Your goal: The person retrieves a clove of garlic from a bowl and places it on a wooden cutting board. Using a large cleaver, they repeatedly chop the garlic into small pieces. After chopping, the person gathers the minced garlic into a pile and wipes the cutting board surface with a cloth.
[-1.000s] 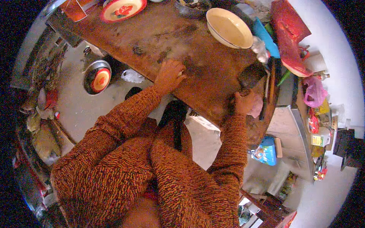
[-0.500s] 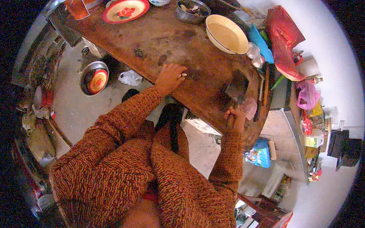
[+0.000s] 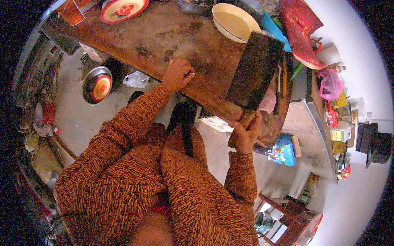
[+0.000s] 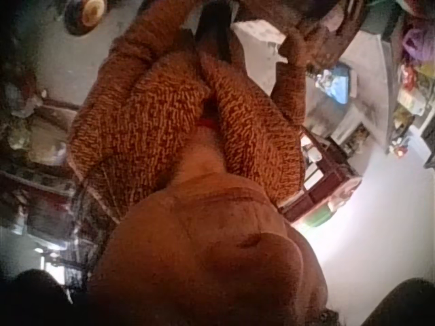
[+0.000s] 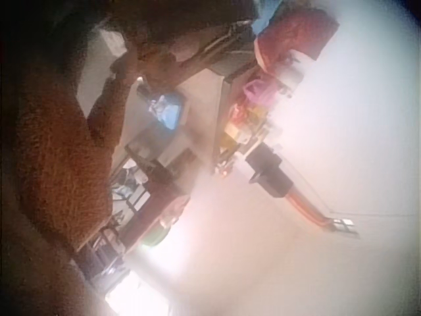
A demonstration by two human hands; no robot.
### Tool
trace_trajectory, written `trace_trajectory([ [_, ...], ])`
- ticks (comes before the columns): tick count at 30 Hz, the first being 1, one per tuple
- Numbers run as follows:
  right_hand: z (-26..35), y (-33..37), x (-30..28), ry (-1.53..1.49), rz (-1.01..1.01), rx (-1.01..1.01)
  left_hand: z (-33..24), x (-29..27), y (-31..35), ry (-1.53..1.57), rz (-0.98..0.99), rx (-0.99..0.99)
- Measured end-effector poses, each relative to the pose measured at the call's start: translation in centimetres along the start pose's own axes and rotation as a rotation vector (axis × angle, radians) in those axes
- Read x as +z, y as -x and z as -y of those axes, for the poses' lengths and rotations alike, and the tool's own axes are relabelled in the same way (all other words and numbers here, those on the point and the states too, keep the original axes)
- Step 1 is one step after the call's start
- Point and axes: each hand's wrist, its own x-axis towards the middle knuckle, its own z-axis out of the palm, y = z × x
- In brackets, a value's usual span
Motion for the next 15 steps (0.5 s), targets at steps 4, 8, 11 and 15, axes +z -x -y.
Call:
trace_trajectory([
  [4, 2.3, -0.5, 2.0, 0.144, 0.175, 0.031, 0.7, 1.0, 0.2, 0.126, -0.134, 0.011],
  [8, 1.1, -0.1, 3.3, 0.354, 0.251, 0.079, 1.2, 1.6, 0.2, 0.208, -0.135, -0.022],
  [11, 1.8, 0.1, 4.7, 0.486, 0.343, 0.114, 1.2, 1.1, 0.2, 0.179, -0.085, -0.019],
  [15, 1.1, 0.3, 4.9, 0.728, 0.434, 0.031, 0.8, 0.6, 0.3, 0.115, -0.067, -0.016],
])
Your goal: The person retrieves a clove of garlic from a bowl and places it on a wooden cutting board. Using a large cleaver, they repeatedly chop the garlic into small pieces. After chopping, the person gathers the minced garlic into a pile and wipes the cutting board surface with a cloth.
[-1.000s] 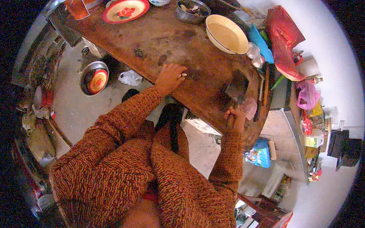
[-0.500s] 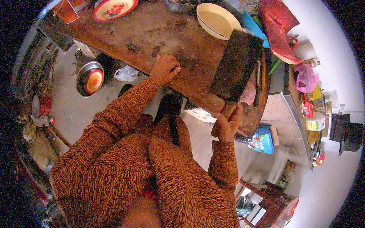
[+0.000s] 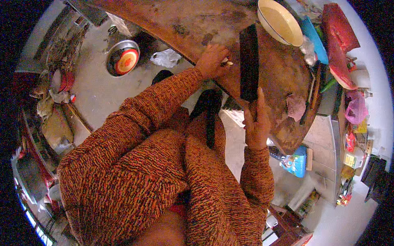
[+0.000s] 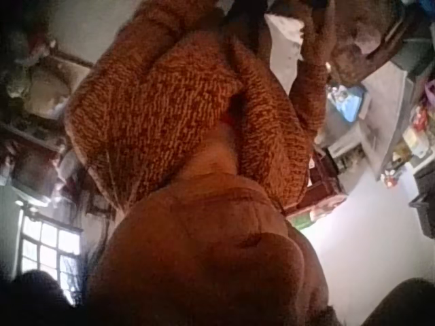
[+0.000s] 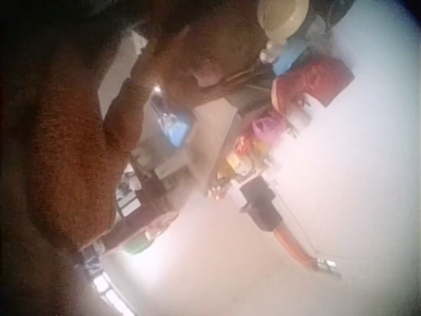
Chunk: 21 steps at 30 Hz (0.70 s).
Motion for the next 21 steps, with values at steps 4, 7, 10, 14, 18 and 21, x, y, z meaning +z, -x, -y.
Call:
trace_trajectory([
  [4, 0.0, -0.4, 0.4, 0.023, 0.002, -0.023, 0.0, 0.0, -0.1, -0.074, 0.051, 0.008],
  [7, 0.3, -0.2, 0.4, 0.063, 0.044, 0.01, -0.1, 0.0, -0.1, -0.109, 0.06, 0.02],
  [10, 0.1, -0.1, 0.4, 0.067, 0.104, -0.017, -0.2, -0.2, -0.1, -0.106, 0.082, 0.009],
  [14, 0.1, -0.4, 1.0, 0.125, 0.135, -0.061, -0.5, -0.4, -0.1, -0.144, 0.04, 0.017],
  [18, 1.0, -0.2, 1.2, 0.022, 0.173, 0.035, -0.3, -0.2, -0.3, -0.146, 0.08, 0.014],
  [21, -0.4, 0.0, 1.9, 0.142, 0.149, -0.049, -0.4, -0.2, -0.3, -0.127, 0.076, 0.028],
])
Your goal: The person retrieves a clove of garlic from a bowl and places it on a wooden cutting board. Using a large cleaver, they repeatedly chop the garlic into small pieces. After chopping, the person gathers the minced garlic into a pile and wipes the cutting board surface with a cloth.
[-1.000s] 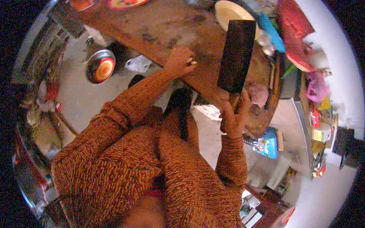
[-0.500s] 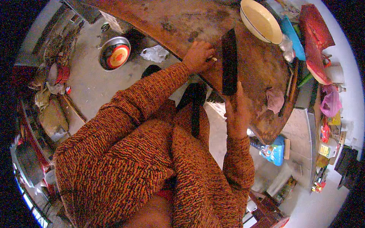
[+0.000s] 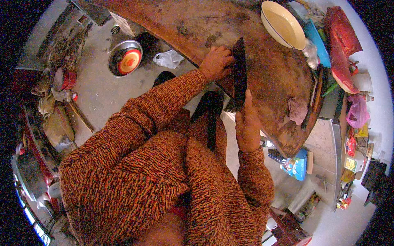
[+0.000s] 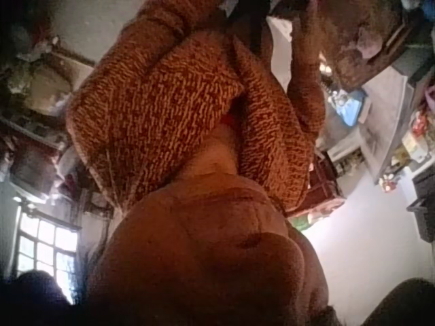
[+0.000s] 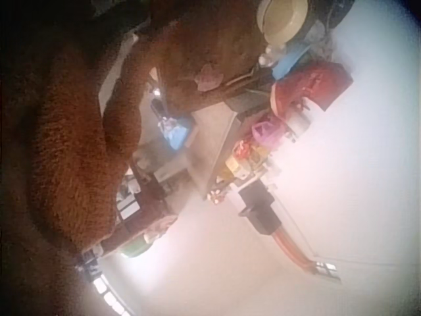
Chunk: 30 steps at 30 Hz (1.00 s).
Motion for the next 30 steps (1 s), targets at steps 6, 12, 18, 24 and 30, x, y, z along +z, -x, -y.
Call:
trace_trajectory([
  [6, 0.4, 0.1, -0.9, -0.158, 0.026, 0.128, 0.0, -0.1, 0.1, 0.001, -0.019, -0.002],
  [12, 0.7, 0.4, -1.5, -0.145, -0.019, 0.06, 0.4, 0.7, 0.1, 0.034, -0.057, -0.028],
  [18, 1.4, 0.7, -1.1, -0.139, 0.021, 0.052, 0.3, 0.2, 0.3, 0.039, -0.05, -0.013],
  [24, -0.3, 0.3, 0.6, 0.057, -0.042, -0.059, 0.2, 0.2, 0.3, 0.004, -0.042, -0.006],
  [30, 0.8, 0.3, -1.1, -0.089, -0.05, 0.014, 0.4, 0.6, 0.2, 0.009, -0.062, -0.003],
])
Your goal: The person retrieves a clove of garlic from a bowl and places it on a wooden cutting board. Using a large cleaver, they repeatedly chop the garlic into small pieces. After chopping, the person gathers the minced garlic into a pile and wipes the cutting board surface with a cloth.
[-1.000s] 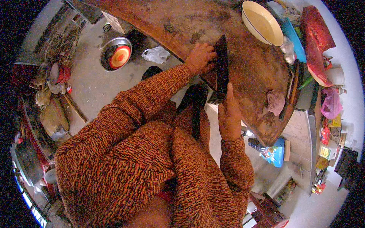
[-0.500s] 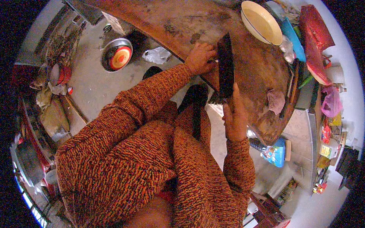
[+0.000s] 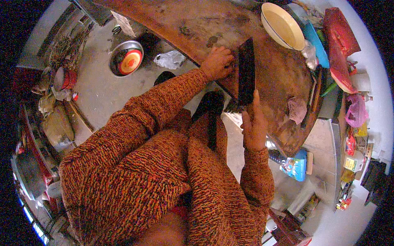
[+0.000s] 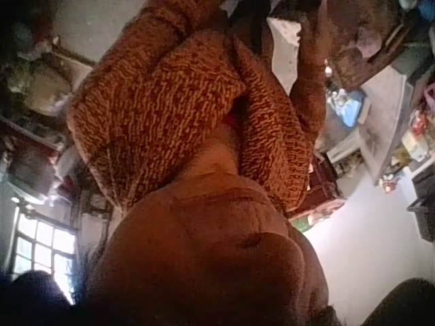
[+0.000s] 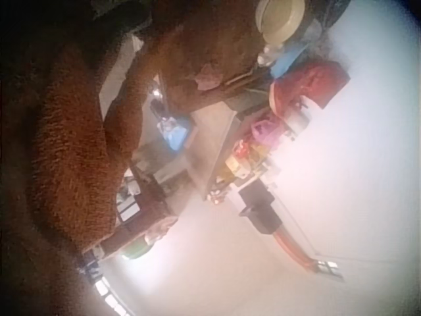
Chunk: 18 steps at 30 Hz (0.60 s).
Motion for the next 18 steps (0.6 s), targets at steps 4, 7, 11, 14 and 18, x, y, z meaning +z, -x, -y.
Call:
trace_trajectory([
  [4, 1.2, 0.4, -0.3, -0.078, 0.02, 0.035, 0.1, 0.2, 0.0, 0.01, 0.007, -0.017],
  [7, 1.4, 0.6, 0.1, -0.046, 0.035, 0.029, 0.0, 0.0, 0.0, 0.019, 0.016, -0.008],
  [11, 0.8, 0.7, 0.8, -0.118, 0.055, 0.095, 0.2, 0.0, 0.1, 0.036, 0.047, -0.015],
  [14, 0.8, 0.4, 1.7, -0.128, 0.004, 0.09, 0.2, 0.1, 0.1, 0.025, 0.039, -0.02],
  [18, 0.0, 0.3, 0.5, -0.078, 0.029, 0.101, 0.2, -0.5, 0.0, 0.03, 0.122, -0.013],
])
